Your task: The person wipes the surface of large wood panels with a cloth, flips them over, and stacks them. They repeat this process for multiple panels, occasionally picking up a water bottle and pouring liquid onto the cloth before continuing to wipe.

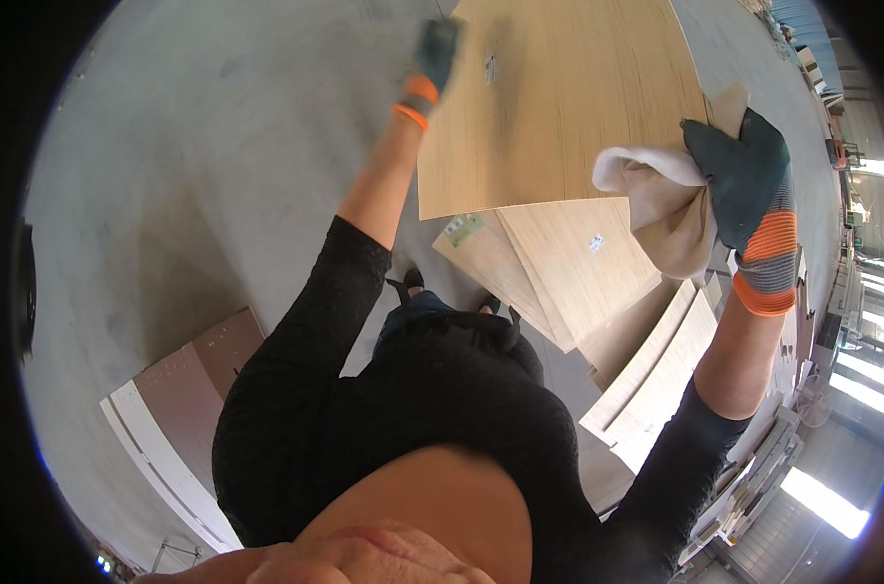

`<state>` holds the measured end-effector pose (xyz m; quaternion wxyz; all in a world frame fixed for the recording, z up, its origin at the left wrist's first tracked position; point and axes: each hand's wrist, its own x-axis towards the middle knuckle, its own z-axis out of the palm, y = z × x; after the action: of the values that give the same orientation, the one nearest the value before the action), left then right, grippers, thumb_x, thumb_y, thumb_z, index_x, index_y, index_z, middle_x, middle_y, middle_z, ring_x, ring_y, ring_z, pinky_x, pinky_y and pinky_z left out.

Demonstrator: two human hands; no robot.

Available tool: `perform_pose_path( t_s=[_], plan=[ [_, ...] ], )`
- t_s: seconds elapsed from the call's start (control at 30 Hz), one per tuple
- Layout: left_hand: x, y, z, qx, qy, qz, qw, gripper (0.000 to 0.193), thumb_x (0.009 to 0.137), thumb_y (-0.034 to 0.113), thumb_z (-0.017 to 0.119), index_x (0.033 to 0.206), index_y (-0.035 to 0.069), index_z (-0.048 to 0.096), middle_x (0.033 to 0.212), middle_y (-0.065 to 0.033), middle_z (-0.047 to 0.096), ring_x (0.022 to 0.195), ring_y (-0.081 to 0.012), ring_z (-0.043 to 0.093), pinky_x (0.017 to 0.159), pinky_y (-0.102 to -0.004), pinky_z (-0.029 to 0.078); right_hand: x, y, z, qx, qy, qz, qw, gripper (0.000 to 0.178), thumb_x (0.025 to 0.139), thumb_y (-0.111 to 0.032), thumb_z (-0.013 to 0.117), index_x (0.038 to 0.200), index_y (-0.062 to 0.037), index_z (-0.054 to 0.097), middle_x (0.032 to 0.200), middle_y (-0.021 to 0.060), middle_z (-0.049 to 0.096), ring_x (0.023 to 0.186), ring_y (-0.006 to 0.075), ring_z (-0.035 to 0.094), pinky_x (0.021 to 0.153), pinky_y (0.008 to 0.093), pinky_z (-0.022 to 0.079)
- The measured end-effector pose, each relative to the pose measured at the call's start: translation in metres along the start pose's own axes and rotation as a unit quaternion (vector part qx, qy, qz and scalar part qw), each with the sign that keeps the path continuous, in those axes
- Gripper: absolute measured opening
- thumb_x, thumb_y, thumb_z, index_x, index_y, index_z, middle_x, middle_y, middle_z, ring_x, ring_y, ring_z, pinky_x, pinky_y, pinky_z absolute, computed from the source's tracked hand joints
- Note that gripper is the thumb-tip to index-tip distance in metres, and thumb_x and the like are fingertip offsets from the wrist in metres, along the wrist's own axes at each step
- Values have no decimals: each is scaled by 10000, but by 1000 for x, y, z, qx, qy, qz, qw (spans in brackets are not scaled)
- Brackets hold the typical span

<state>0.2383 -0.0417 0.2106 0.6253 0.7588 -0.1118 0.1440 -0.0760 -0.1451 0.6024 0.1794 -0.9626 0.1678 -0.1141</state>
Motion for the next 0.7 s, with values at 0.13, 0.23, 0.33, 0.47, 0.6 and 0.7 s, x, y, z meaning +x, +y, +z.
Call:
perform_pose_path(
  t_s=[0.13, 0.23, 0.33, 0.47, 0.6, 0.7],
  plan=[
    [43, 32, -27, -78, 91, -135, 984, 609, 1074, 425, 454, 1503, -7, 444, 1509, -219, 500, 1430, -360, 429, 1157, -432, 372, -4, -3, -1, 57, 6, 17, 998, 311, 884, -208, 717, 979, 88, 707, 826, 82, 702, 747, 125, 621, 695, 314, 532],
    [-57, 92, 38, 35, -76, 141, 987, 636, 1068, 463, 449, 1503, -2, 448, 1511, -184, 521, 1437, -346, 444, 1156, -415, 379, 1, -32, -8, 70, 10, 39, 997, 308, 882, -200, 717, 985, 90, 707, 832, 79, 703, 750, 124, 620, 699, 309, 531],
    [-19, 87, 19, -93, -151, -1, 984, 642, 1070, 473, 429, 1517, 13, 440, 1543, -181, 497, 1461, -352, 421, 1187, -421, 344, 2, -3, 4, 96, 21, 57, 993, 298, 882, -189, 715, 986, 91, 707, 831, 77, 702, 748, 122, 618, 699, 307, 528],
    [-10, 71, -1, -84, -43, -104, 990, 642, 1059, 469, 443, 1535, 37, 433, 1539, -262, 456, 1458, -421, 388, 1201, -468, 313, -7, 9, -3, 88, 8, 74, 993, 282, 878, -170, 716, 989, 90, 709, 828, 75, 701, 744, 122, 617, 697, 309, 528],
    [-112, 88, 15, 4, -218, 103, 970, 607, 1031, 405, 527, 1516, 44, 476, 1514, -360, 425, 1396, -539, 394, 1177, -560, 312, -4, -9, 2, 0, 23, 115, 993, 275, 874, -164, 726, 987, 86, 714, 824, 71, 699, 740, 121, 614, 696, 312, 529],
    [-71, 78, 6, 11, -50, 15, 999, 623, 970, 469, 629, 1358, -17, 601, 1437, -345, 512, 1353, -494, 462, 1117, -521, 406, -11, 16, 6, 184, 35, 159, 969, 273, 878, -163, 731, 988, 86, 714, 832, 76, 706, 747, 125, 615, 696, 313, 529]
  ],
)
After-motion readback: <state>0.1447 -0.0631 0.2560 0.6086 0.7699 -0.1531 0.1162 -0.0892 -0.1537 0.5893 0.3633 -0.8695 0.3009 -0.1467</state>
